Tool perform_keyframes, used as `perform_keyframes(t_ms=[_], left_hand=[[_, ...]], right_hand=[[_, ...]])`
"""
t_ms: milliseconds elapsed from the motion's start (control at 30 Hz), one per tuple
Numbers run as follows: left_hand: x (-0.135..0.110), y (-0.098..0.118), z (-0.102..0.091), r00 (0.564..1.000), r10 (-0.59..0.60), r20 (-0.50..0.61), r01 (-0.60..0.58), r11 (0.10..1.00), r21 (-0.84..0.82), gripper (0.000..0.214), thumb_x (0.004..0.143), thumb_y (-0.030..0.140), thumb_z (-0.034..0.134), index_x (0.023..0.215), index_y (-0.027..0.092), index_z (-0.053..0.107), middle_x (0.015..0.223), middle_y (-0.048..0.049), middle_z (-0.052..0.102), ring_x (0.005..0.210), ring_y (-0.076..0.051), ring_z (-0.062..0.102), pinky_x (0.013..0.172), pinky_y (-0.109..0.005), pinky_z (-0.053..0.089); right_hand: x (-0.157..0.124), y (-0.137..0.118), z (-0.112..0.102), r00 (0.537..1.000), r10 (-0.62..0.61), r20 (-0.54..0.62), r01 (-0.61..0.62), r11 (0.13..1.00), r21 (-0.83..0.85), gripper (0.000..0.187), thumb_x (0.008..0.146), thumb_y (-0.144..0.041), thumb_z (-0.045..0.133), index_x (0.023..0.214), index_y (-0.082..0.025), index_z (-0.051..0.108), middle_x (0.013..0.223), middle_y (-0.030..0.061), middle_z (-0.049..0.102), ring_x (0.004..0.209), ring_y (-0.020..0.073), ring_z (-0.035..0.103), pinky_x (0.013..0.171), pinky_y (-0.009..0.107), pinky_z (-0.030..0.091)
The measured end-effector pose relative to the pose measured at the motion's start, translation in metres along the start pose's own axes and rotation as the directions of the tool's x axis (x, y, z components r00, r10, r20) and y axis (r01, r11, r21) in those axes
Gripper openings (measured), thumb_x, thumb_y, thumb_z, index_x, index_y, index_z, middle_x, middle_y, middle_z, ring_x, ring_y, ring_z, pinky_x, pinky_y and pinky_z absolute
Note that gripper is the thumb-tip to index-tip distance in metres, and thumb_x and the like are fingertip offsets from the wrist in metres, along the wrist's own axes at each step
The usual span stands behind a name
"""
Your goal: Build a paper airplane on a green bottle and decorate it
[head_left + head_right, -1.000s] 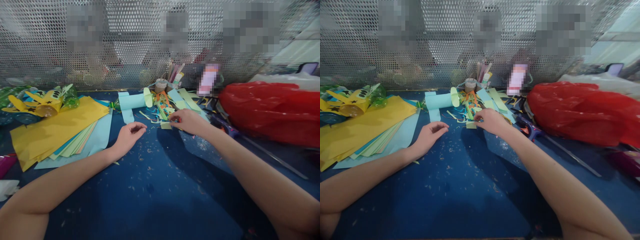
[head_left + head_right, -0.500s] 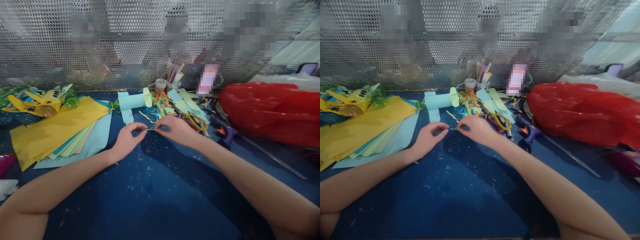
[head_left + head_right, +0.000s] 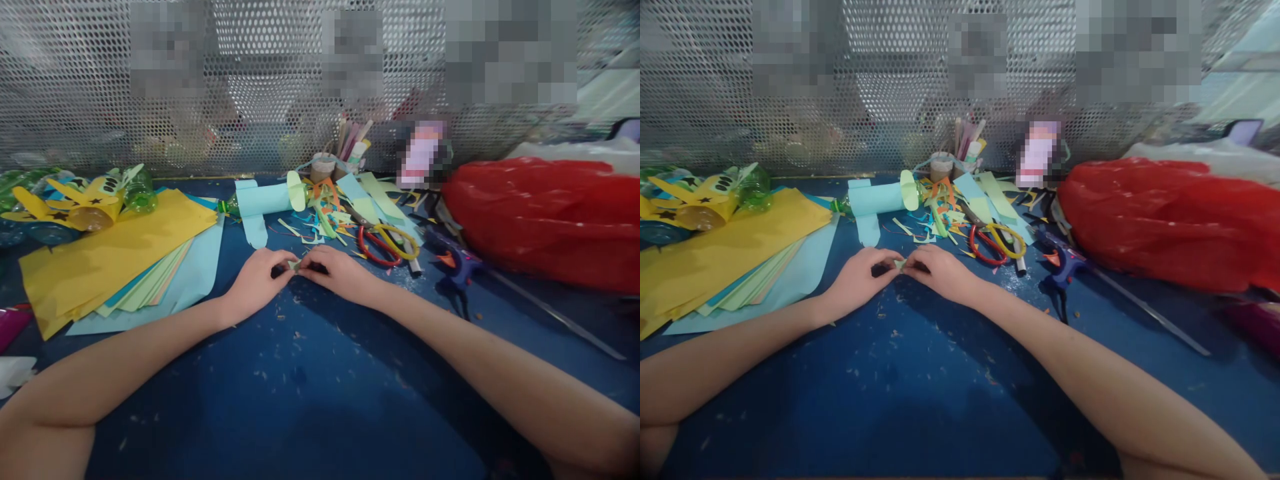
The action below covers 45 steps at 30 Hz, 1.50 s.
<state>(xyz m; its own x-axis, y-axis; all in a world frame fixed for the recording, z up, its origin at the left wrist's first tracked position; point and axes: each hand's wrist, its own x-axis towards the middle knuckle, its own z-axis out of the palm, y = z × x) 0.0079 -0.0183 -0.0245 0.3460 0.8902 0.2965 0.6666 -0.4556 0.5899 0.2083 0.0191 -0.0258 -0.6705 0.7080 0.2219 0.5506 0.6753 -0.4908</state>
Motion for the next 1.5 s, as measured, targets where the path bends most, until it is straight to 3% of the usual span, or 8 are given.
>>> perform_keyframes(t_ms=[200, 500, 700, 833, 967, 1167, 1500], left_hand=[[0.001, -0.002, 0.002, 1.0, -0.019, -0.003, 0.019, 1.0, 0.01, 0.015, 0.084, 0.018, 0.06, 0.096, 0.022, 0.067, 0.078, -0.0004, 0.07, 0.084, -0.021, 0.059, 0.081, -0.034, 0.045], [0.002, -0.002, 0.002, 1.0, 0.017, 0.025, -0.019, 0.998, 0.063, 0.015, 0.077, 0.013, 0.058, 0.085, 0.022, 0.066, 0.071, 0.0015, 0.067, 0.078, -0.02, 0.056, 0.083, -0.037, 0.04], [0.002, -0.003, 0.002, 0.998, 0.053, 0.015, -0.054, 0.994, 0.09, 0.016, 0.078, 0.013, 0.055, 0.077, 0.023, 0.068, 0.082, -0.0003, 0.069, 0.085, -0.021, 0.058, 0.085, -0.038, 0.039], [0.001, -0.002, 0.002, 0.999, 0.05, 0.004, -0.05, 0.995, 0.089, 0.016, 0.078, 0.014, 0.057, 0.077, 0.023, 0.07, 0.081, -0.0007, 0.07, 0.086, -0.021, 0.058, 0.085, -0.038, 0.04], [0.002, -0.003, 0.002, 0.999, 0.054, 0.005, -0.055, 0.994, 0.096, 0.015, 0.078, 0.014, 0.057, 0.076, 0.022, 0.07, 0.081, -0.0011, 0.07, 0.085, -0.02, 0.059, 0.086, -0.038, 0.04], [0.003, -0.003, 0.002, 0.999, 0.041, 0.015, -0.043, 0.994, 0.1, 0.015, 0.077, 0.014, 0.057, 0.076, 0.023, 0.069, 0.082, -0.0006, 0.07, 0.086, -0.021, 0.059, 0.086, -0.038, 0.041], [0.002, -0.004, 0.003, 0.998, 0.068, -0.01, -0.067, 0.993, 0.092, 0.012, 0.078, 0.017, 0.06, 0.075, 0.023, 0.069, 0.081, -0.0003, 0.07, 0.084, -0.02, 0.06, 0.087, -0.038, 0.04]], right_hand=[[0.002, 0.004, -0.003, 0.993, 0.106, 0.044, -0.109, 0.992, 0.062, 0.011, 0.086, -0.026, 0.058, 0.081, -0.019, 0.064, 0.073, 0.0004, 0.06, 0.063, 0.0118, 0.052, 0.061, 0.024, 0.04], [0.002, -0.004, 0.004, 0.993, 0.114, -0.031, -0.115, 0.993, -0.022, 0.015, 0.086, -0.026, 0.059, 0.073, -0.019, 0.057, 0.069, 0.0016, 0.057, 0.065, 0.0143, 0.051, 0.06, 0.026, 0.038], [0.002, -0.004, 0.005, 0.989, 0.141, -0.051, -0.14, 0.99, 0.023, 0.009, 0.082, -0.021, 0.061, 0.076, -0.02, 0.055, 0.071, 0.0012, 0.058, 0.065, 0.0142, 0.053, 0.06, 0.026, 0.042], [0.001, 0.002, -0.001, 0.999, 0.03, -0.021, -0.027, 0.992, 0.12, 0.011, 0.083, -0.014, 0.055, 0.09, -0.02, 0.06, 0.081, 0.002, 0.061, 0.07, 0.0136, 0.056, 0.067, 0.027, 0.048], [0.0, 0.005, -0.007, 0.992, -0.122, -0.011, 0.123, 0.986, 0.11, 0.013, 0.087, -0.017, 0.053, 0.087, -0.021, 0.065, 0.092, 0.0054, 0.062, 0.088, 0.0165, 0.06, 0.082, 0.032, 0.049], [-0.001, 0.003, -0.008, 0.989, -0.145, 0.007, 0.143, 0.983, 0.115, 0.01, 0.083, -0.016, 0.059, 0.089, -0.022, 0.066, 0.092, 0.0044, 0.064, 0.088, 0.0167, 0.062, 0.082, 0.032, 0.051], [-0.001, 0.008, -0.002, 0.99, -0.14, -0.024, 0.14, 0.99, 0.024, 0.01, 0.087, -0.024, 0.058, 0.082, -0.02, 0.066, 0.083, 0.0051, 0.064, 0.082, 0.0177, 0.06, 0.078, 0.033, 0.05]])
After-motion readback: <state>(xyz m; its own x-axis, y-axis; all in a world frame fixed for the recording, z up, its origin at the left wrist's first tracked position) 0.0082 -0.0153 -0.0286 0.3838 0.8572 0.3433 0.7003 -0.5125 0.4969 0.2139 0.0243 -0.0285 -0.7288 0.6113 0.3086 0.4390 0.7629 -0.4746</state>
